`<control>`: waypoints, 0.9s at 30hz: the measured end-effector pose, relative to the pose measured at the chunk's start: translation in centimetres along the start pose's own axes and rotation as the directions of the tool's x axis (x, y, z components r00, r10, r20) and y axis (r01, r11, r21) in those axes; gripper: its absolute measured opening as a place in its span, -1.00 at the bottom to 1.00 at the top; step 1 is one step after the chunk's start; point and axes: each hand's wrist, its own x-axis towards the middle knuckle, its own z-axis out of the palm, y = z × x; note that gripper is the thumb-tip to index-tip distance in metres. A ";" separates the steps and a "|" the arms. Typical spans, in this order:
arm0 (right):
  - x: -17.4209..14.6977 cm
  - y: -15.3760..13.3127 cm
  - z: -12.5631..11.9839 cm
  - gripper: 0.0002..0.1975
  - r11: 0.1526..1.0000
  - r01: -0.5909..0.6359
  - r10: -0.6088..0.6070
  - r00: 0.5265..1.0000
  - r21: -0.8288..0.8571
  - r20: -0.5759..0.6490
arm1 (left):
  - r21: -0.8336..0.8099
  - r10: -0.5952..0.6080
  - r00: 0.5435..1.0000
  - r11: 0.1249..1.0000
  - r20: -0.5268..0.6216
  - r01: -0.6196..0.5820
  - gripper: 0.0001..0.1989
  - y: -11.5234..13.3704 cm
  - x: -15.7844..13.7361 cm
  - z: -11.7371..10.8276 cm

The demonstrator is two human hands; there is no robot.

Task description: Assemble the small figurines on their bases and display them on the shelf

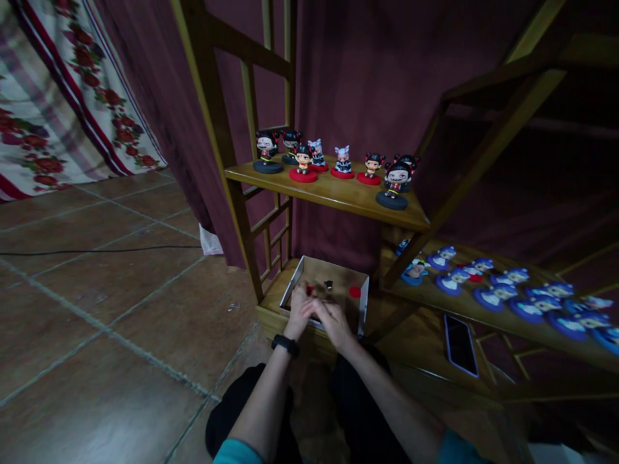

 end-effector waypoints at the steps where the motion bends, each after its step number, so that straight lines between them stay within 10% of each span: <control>1: 0.2 0.7 -0.6 -0.60 0.998 -0.062 0.066 0.987 0.032 -0.147 | 0.045 0.006 1.000 0.999 -0.016 -0.005 -0.78 0.4 0.2 0.2; 4: 1.2 3.1 -2.1 -0.72 0.955 -0.262 0.297 0.858 0.140 -0.418 | 0.043 0.065 0.997 0.997 0.035 -0.067 -0.96 1.1 0.7 0.7; 9: 2.4 5.7 -2.4 -0.68 0.697 -0.433 0.615 0.771 0.571 -0.165 | 0.048 0.265 0.930 0.957 0.255 -0.286 -0.72 1.5 0.6 1.0; 15: 2.8 6.5 -2.2 -0.74 0.563 -0.333 0.616 0.779 0.756 -0.116 | 0.146 0.344 0.829 0.884 0.440 -0.444 -0.46 1.6 0.3 1.1; 27: 4.5 5.8 -1.7 -0.72 0.635 -0.242 0.520 0.837 0.734 -0.173 | -0.186 0.204 0.872 0.974 0.445 -0.133 -0.53 2.2 0.0 1.1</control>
